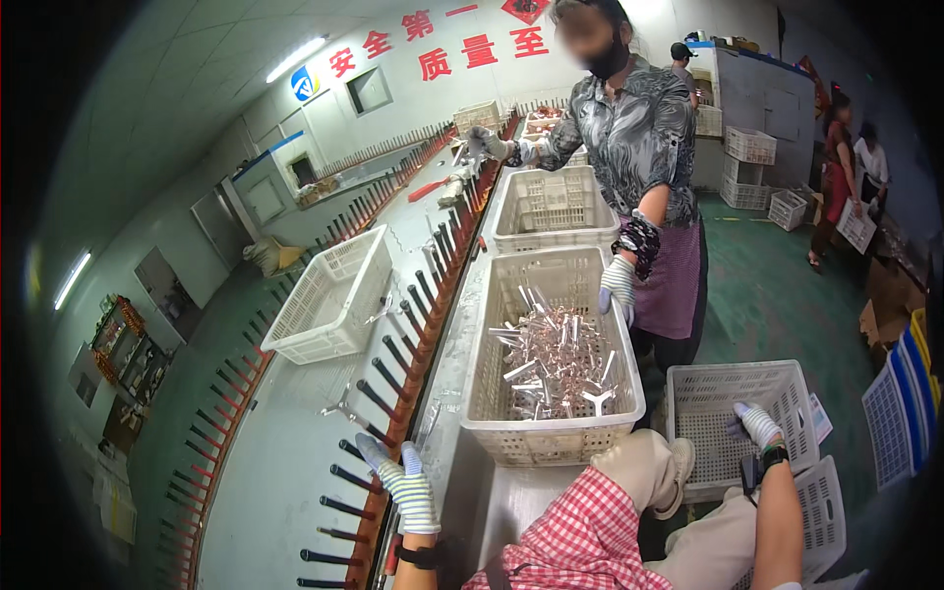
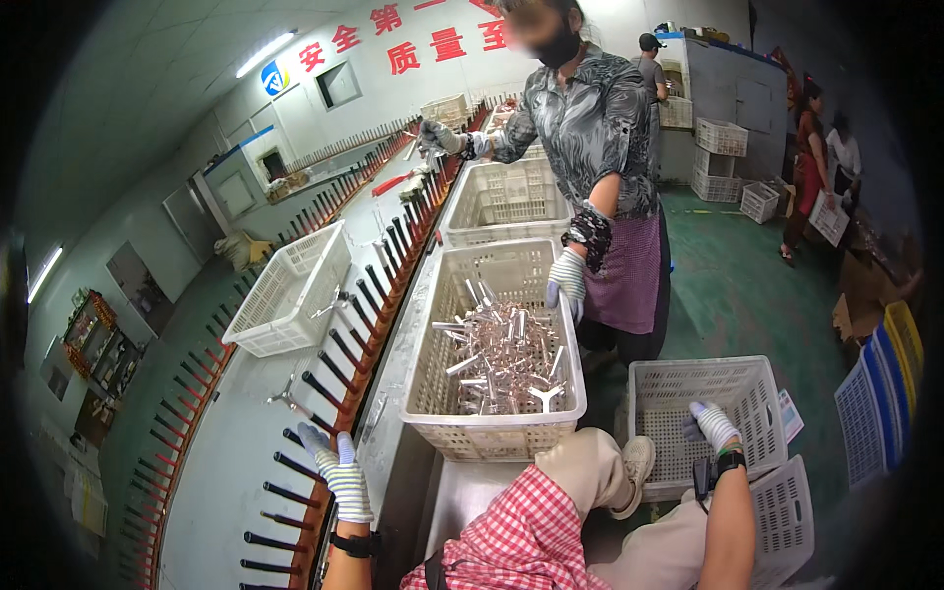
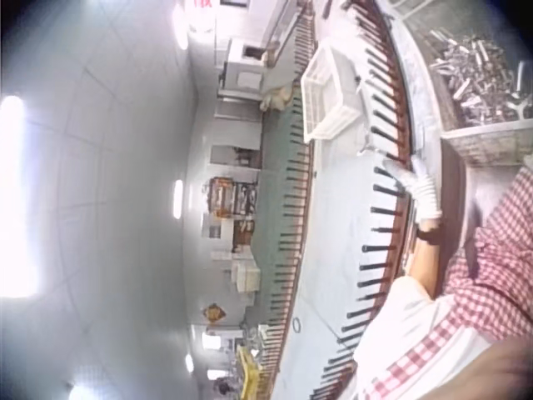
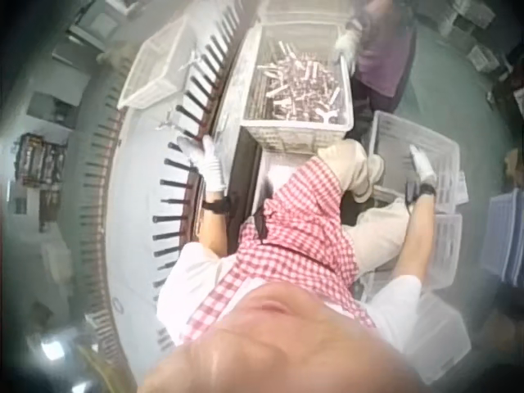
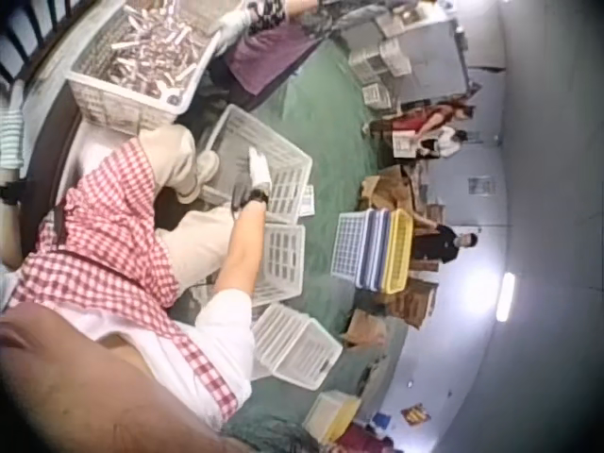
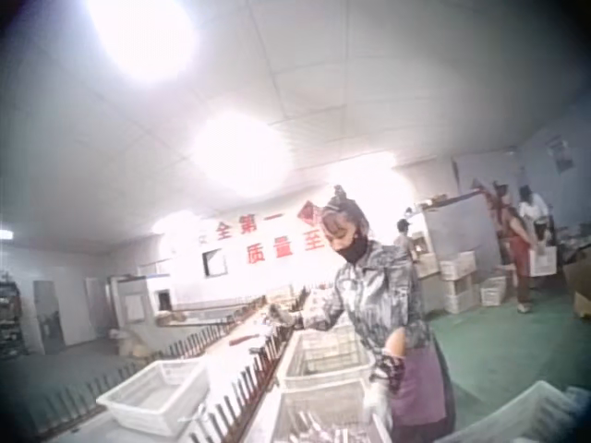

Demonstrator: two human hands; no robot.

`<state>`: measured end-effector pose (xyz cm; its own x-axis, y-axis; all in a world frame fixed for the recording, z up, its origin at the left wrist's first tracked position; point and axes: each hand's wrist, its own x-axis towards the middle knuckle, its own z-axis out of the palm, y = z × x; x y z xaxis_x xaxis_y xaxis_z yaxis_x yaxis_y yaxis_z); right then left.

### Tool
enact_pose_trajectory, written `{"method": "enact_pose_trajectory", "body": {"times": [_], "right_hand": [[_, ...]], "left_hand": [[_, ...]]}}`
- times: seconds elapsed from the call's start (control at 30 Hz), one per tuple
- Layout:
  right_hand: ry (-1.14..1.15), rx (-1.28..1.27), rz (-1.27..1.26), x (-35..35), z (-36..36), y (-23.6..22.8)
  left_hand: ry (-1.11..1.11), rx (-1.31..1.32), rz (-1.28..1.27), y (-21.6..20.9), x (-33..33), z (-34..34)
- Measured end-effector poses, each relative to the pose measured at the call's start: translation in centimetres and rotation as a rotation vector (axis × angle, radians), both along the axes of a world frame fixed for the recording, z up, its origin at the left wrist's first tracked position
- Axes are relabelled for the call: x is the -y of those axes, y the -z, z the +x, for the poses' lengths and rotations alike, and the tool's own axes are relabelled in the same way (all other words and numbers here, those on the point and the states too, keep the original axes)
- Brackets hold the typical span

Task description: Inspecting and sorting small metal components into plastic baskets in a manufacturing facility.

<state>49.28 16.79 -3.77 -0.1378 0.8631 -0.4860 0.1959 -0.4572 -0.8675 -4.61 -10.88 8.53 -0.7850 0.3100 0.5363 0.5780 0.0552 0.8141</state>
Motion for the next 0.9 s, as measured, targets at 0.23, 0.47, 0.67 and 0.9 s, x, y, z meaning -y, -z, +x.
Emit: {"method": "enact_pose_trajectory", "body": {"times": [0.23,0.47,0.67,0.9], "right_hand": [[0.163,-0.146,0.111,-0.7,-0.2,0.4],[0.108,-0.100,0.147,-0.9,0.3,0.0],[0.098,-0.099,0.141,-0.9,-0.5,-0.1],[0.094,-0.105,0.153,-0.5,-0.6,-0.6]], "left_hand": [[-0.210,0.134,0.152,0.0,2.6,-7.4],[-0.012,-0.034,0.278,-9.2,2.1,-3.6],[-0.025,0.375,0.501,-3.6,-4.8,-7.4],[-0.491,0.345,0.142,-0.8,-7.3,-11.4]]}}
